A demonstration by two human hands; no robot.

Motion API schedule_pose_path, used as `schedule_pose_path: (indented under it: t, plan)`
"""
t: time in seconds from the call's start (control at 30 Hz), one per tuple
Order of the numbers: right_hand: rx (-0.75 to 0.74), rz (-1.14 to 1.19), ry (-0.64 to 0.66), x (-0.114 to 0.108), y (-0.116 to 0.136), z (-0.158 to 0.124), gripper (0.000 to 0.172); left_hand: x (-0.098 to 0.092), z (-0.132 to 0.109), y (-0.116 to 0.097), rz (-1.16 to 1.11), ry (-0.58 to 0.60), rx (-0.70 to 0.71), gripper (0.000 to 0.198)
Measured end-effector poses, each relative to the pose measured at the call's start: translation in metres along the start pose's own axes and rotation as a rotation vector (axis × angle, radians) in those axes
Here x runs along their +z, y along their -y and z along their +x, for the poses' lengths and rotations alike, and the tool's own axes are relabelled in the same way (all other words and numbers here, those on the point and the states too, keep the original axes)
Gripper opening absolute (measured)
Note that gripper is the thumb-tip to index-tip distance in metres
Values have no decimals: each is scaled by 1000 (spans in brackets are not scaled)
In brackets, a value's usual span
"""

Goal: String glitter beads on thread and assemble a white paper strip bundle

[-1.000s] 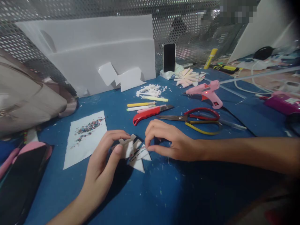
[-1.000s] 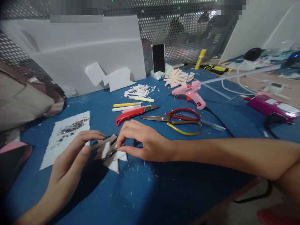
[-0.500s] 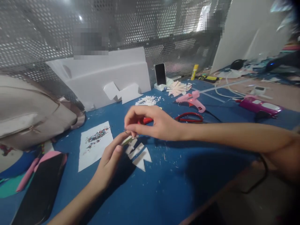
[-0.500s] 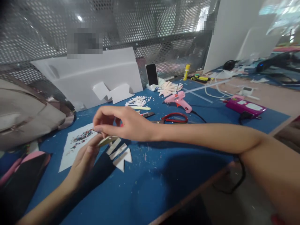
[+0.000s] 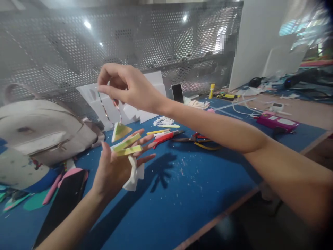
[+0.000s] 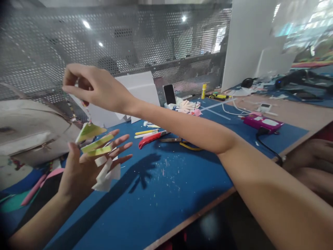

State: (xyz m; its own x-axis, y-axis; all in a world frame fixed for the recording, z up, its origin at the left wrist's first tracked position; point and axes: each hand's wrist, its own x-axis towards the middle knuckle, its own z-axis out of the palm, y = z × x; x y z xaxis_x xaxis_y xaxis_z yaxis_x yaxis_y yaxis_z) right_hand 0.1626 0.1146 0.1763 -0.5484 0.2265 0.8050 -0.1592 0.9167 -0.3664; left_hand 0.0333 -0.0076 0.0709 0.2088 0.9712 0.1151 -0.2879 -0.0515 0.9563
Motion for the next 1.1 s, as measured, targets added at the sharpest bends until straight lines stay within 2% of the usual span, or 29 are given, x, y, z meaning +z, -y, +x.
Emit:
schedule_pose_path:
  t: [0.1, 0.27, 0.43, 0.53, 0.63, 0.83, 0.93, 1.0, 1.1]
  plan:
    - [37, -48, -32, -1, -9, -1, 11, -3, -2, 2, -10, 32, -45, 88]
    - [190, -119, -9, -2, -15, -16, 10, -6, -7, 21, 128, 32, -62, 60]
    - [226, -128, 4, -2, -11, -26, 8, -12, -8, 44, 202, -37, -44, 62]
    - [216, -121, 21, -3, -2, -27, 9, -14, -5, 44, 269, -76, 3, 64]
    - [201, -149, 56, -6, 12, -24, 9, -12, -3, 27, 347, -95, 93, 63]
    - [142, -236, 143, -7, 39, -13, 6, -5, -5, -35, 532, -244, 323, 59]
    - [133, -214, 169, -7, 44, -9, 4, -1, -4, -57, 624, -284, 397, 44]
    - [133, -178, 173, -6, 44, -8, 4, 0, -2, -67, 674, -311, 430, 30]
    - [175, -70, 160, -6, 38, -11, 8, -3, 3, -80, 710, -312, 393, 26]
